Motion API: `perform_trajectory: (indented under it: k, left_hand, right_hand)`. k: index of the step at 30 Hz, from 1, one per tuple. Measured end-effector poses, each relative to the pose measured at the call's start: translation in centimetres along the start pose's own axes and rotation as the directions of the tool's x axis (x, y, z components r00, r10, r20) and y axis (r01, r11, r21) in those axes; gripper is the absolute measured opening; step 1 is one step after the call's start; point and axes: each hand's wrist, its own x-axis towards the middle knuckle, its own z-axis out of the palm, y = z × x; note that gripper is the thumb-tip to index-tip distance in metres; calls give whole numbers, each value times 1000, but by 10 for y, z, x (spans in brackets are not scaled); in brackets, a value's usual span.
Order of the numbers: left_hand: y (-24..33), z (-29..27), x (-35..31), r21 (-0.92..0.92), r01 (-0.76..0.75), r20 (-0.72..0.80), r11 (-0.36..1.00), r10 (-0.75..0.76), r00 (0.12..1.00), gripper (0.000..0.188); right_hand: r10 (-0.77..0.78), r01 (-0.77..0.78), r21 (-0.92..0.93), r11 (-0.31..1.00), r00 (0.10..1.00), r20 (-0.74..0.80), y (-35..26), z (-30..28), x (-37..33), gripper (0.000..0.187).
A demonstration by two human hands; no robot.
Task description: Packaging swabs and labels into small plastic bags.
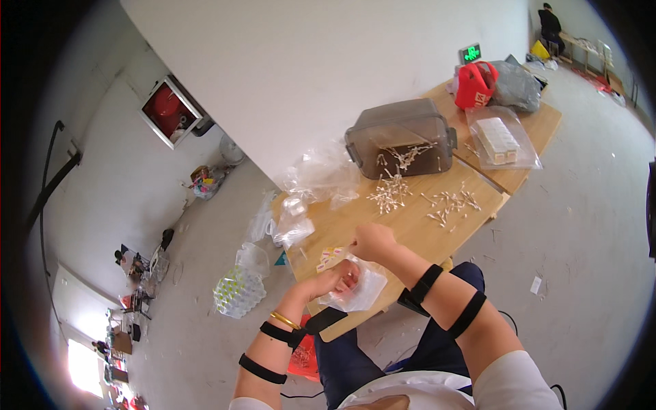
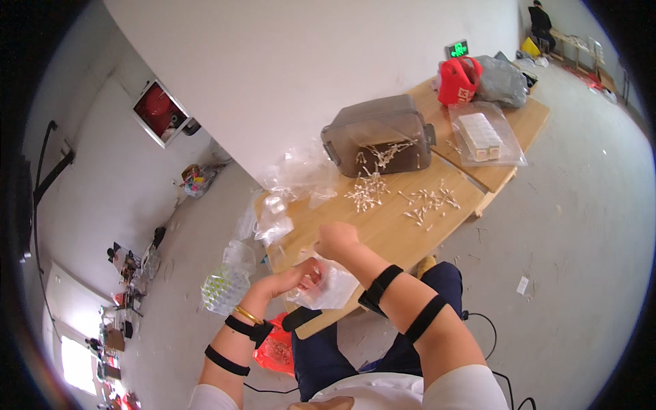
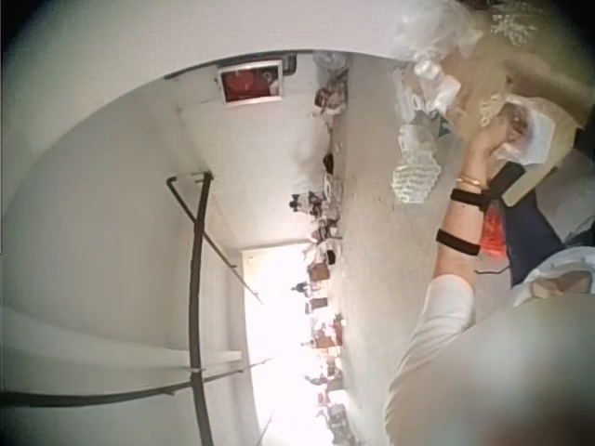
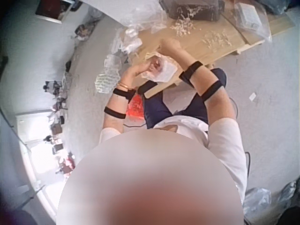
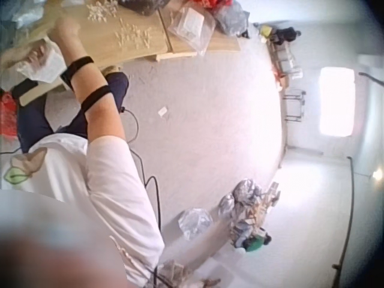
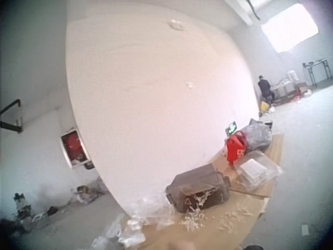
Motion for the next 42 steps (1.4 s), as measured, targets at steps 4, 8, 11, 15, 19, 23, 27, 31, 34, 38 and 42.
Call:
perform_trajectory:
  k: [4, 8, 11, 15, 19, 23, 27, 31, 34, 38, 42]
  left_hand:
    - [-11, 8, 12, 281, -46, -55, 958, 64, 996, 35]
    - [3, 22, 10, 666, -32, -207, 745, 226, 952, 49]
    - [9, 25, 6, 721, -78, -190, 689, 304, 933, 49]
    - [-1, 19, 7, 731, -262, -108, 630, 485, 868, 35]
    - [-8, 15, 10, 765, -185, -111, 617, 409, 906, 23]
    - [1, 20, 16, 895, -8, -162, 445, 342, 926, 30]
    - [-10, 20, 25, 912, 6, -191, 410, 413, 890, 43]
    - [5, 23, 35, 943, 202, -244, 266, 134, 961, 45]
    - [-7, 15, 39, 949, 211, -234, 234, 75, 969, 44]
    - [-15, 21, 37, 908, 82, -214, 410, 287, 934, 38]
    - [-30, 28, 34, 667, 130, -465, 733, 274, 842, 28]
  right_hand:
    - [-67, 74, 89, 993, 994, -82, 7, 18, 6, 25]
    - [-72, 107, 253, 961, 987, -145, 21, 25, 11, 27]
    - [-20, 35, 278, 960, 998, -54, 19, 22, 10, 24]
    - [-14, 34, 287, 957, 997, -71, 12, 18, 15, 23]
    - [-54, 54, 264, 963, 999, -6, 4, 16, 14, 22]
    - [-62, 100, 264, 959, 987, -148, 2, 32, 21, 19]
    - [-70, 117, 256, 960, 980, -187, -7, 37, 25, 18]
    - [-77, 111, 236, 965, 986, -147, -4, 36, 22, 18]
    - [-94, 113, 245, 963, 991, -90, -3, 27, 17, 27]
    - [-99, 99, 329, 939, 995, -16, 18, 12, 2, 45]
    - [-104, 75, 263, 962, 990, 96, 27, 9, -22, 50]
